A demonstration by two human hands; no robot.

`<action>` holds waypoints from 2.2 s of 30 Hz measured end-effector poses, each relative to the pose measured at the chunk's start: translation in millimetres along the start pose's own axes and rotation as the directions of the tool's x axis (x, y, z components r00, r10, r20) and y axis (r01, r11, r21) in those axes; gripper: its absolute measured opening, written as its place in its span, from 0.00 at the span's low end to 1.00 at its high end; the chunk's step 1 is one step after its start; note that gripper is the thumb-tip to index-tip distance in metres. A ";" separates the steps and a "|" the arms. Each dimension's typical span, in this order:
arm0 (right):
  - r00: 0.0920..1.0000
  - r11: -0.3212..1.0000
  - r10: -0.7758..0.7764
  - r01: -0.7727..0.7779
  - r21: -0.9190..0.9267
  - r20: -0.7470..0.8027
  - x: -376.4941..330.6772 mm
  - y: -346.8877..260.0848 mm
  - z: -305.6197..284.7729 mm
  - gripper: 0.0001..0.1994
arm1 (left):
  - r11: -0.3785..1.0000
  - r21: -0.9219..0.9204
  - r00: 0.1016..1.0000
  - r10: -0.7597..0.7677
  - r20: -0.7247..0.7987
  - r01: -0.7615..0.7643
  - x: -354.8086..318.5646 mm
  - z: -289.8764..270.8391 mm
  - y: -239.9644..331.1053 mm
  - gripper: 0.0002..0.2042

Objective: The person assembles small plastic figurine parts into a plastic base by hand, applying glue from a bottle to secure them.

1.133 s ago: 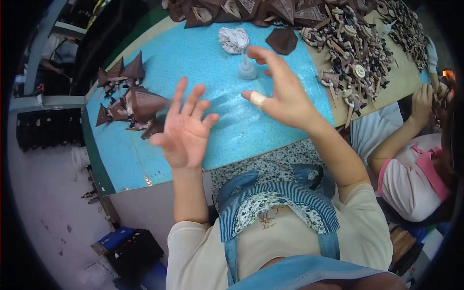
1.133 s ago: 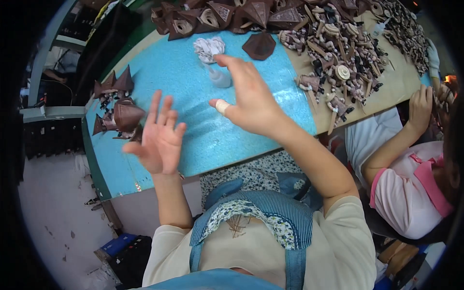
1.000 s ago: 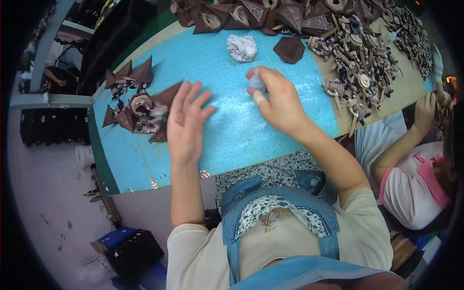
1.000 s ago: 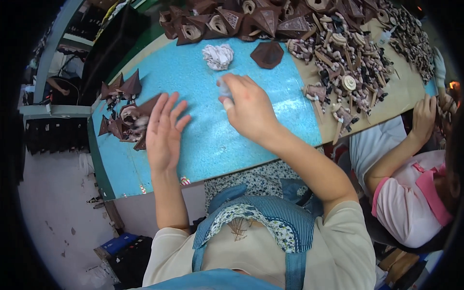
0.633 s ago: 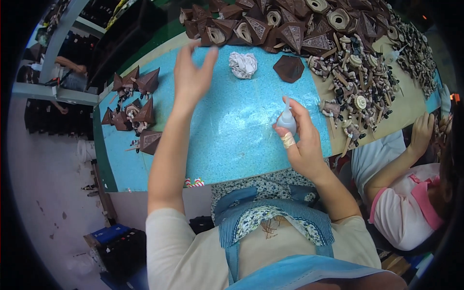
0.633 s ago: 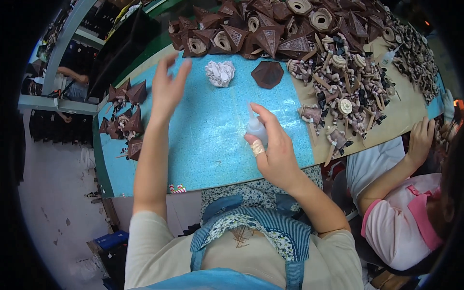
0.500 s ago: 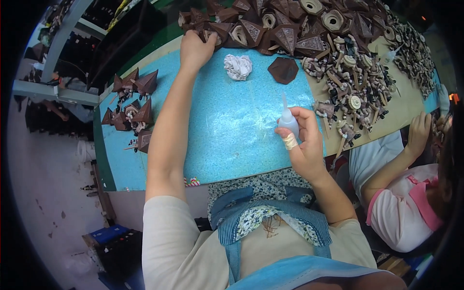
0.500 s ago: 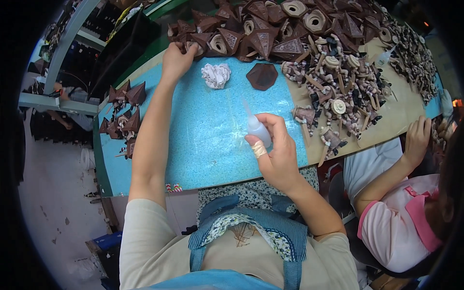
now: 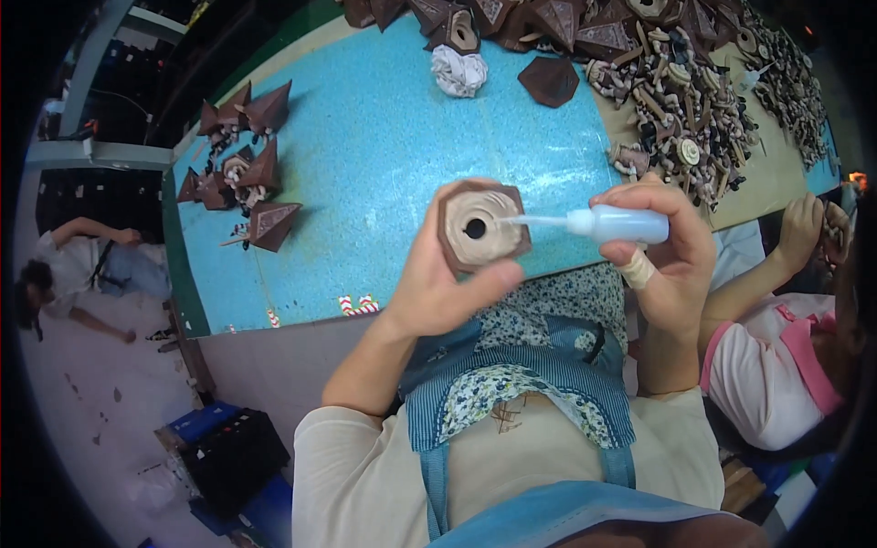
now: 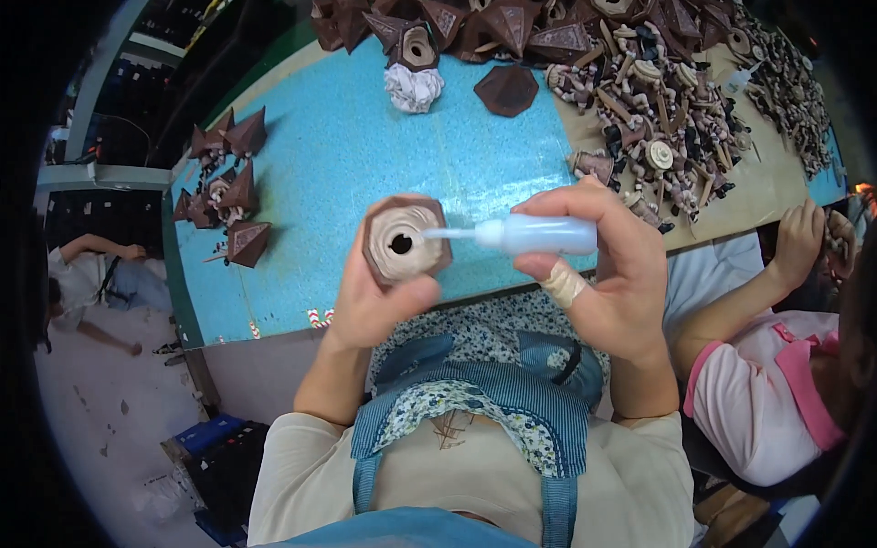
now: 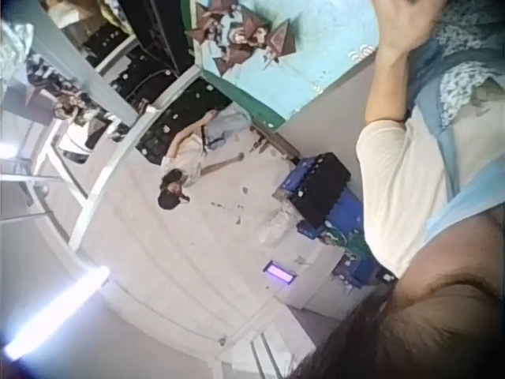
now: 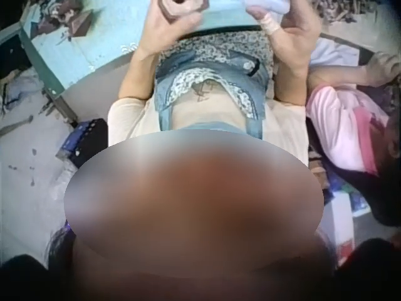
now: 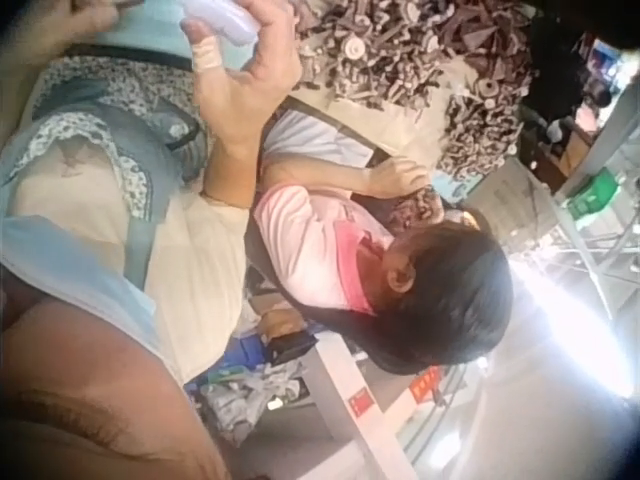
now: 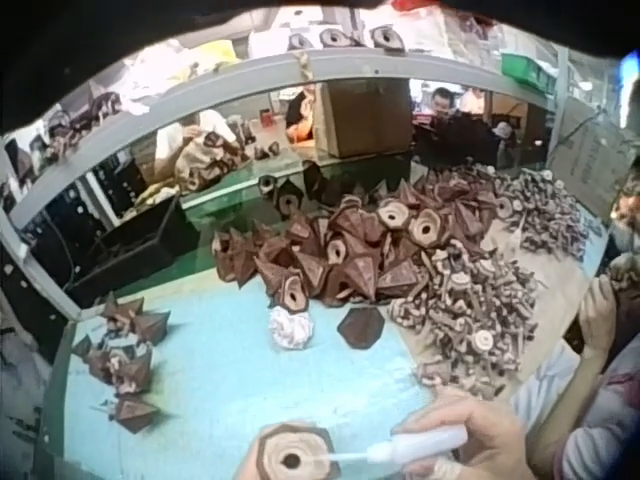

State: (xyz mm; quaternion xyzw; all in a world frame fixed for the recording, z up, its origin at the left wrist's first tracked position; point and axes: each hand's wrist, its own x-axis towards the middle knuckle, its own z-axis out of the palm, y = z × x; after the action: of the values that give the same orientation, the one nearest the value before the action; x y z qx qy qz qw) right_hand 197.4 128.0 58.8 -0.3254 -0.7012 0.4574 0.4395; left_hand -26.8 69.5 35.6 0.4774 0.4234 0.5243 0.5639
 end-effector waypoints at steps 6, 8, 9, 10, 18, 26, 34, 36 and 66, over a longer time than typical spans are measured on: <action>0.970 0.908 -0.196 0.235 -0.346 0.144 3.9 -30.9 13.8 0.18 | 0.990 -0.111 0.996 -0.092 -0.011 0.090 -12.6 9.9 -19.3 0.35; 0.960 0.880 -0.227 0.275 -0.386 0.165 2.1 -34.0 18.5 0.17 | 0.997 -0.046 0.998 -0.068 -0.012 0.068 -13.4 9.5 -21.6 0.35; 0.960 0.880 -0.221 0.272 -0.390 0.171 2.7 -35.4 20.6 0.17 | 0.996 -0.055 0.997 -0.071 -0.013 0.070 -14.3 9.6 -22.0 0.35; 0.954 0.869 -0.233 0.291 -0.399 0.188 3.6 -36.5 22.5 0.17 | 0.994 -0.070 0.997 -0.080 -0.015 0.079 -15.1 9.7 -22.0 0.35; 0.948 0.840 -0.252 0.315 -0.441 0.195 5.0 -35.1 27.4 0.15 | 0.990 -0.082 0.994 -0.112 0.005 0.112 -14.6 7.5 -20.6 0.34; 0.947 0.833 -0.238 0.314 -0.456 0.216 2.7 -35.2 22.7 0.15 | 0.983 -0.111 0.989 -0.144 0.010 0.144 -13.6 10.4 -20.8 0.34; 0.949 0.831 -0.234 0.307 -0.464 0.210 -1.7 -30.3 15.5 0.16 | 0.979 -0.073 0.982 -0.190 0.006 0.190 -11.0 17.4 -19.0 0.33; 0.949 0.828 -0.234 0.309 -0.468 0.213 -1.9 -29.4 14.3 0.16 | 0.980 -0.052 0.981 -0.192 0.005 0.192 -9.9 18.2 -18.5 0.32; 0.937 0.501 -0.198 -0.156 -0.851 -0.289 20.1 47.1 5.5 0.15 | 0.861 0.306 0.789 0.500 -0.359 -0.406 -4.2 -0.6 -40.2 0.36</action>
State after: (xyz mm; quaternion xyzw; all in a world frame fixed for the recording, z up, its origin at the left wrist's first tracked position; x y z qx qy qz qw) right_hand 187.0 160.7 20.4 -0.5679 -0.7490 -0.0254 0.3403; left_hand -20.2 65.6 -4.1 0.4964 0.4617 0.6876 0.2601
